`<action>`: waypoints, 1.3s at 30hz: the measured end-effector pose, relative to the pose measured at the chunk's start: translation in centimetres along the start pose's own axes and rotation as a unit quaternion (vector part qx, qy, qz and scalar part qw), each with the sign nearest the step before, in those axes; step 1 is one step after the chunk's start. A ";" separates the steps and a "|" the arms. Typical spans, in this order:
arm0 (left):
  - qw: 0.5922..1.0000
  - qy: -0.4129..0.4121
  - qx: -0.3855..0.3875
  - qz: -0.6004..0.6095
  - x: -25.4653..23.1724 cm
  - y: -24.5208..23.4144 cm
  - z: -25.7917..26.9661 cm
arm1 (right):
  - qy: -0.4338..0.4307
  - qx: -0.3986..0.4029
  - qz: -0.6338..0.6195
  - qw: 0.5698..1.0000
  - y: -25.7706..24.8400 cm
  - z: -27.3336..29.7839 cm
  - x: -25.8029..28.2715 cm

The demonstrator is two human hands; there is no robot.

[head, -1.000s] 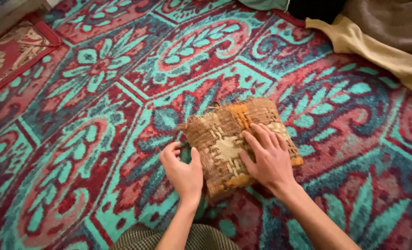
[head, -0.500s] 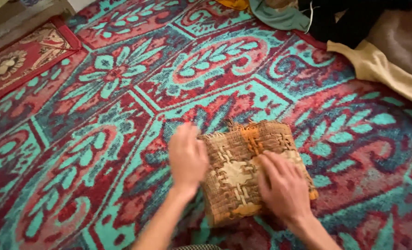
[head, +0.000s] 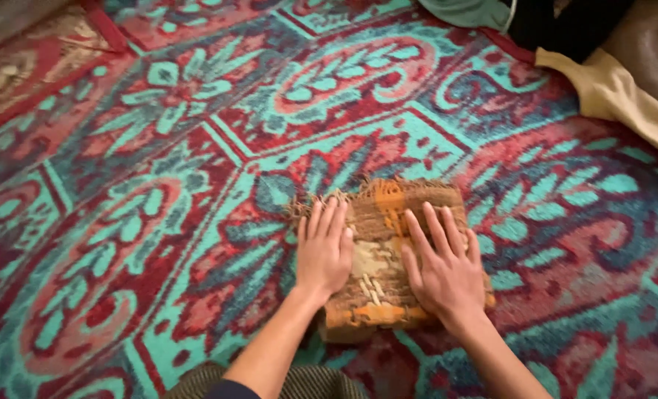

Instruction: Folding scarves and placing them on a shelf in a closet.

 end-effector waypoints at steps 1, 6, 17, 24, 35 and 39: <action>1.000 -0.001 0.004 0.005 -0.9 0.4 0.7 | 0.001 0.005 0.004 1.000 -0.9 0.2 -0.4; 0.930 -0.318 -0.012 0.186 -1.0 -4.7 2.4 | 0.381 0.271 -0.320 0.824 -0.6 -2.3 -5.0; 0.538 -0.710 0.204 0.405 -4.4 -6.4 7.9 | 0.601 0.455 -0.405 0.519 -0.4 0.4 -7.3; 0.328 -0.697 0.174 0.613 -7.7 -15.8 4.1 | 0.643 0.393 -0.470 0.459 -7.2 -0.5 -7.5; 0.436 -0.663 0.132 0.594 -18.9 -46.3 -11.0 | 0.700 0.378 -0.499 0.343 -43.9 -18.4 -6.9; 0.524 -0.634 0.133 0.553 -21.5 -57.6 -21.1 | 0.677 0.408 -0.554 0.262 -56.4 -30.4 -6.5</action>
Point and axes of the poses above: each hand's wrist, its own z-axis away from the middle knuckle, its own y-axis out of the palm, x = y × z, the point moved 8 cm from there along -z, towards the middle knuckle, and after that the axes turned 8 degrees about y, right-handed, at the moved point
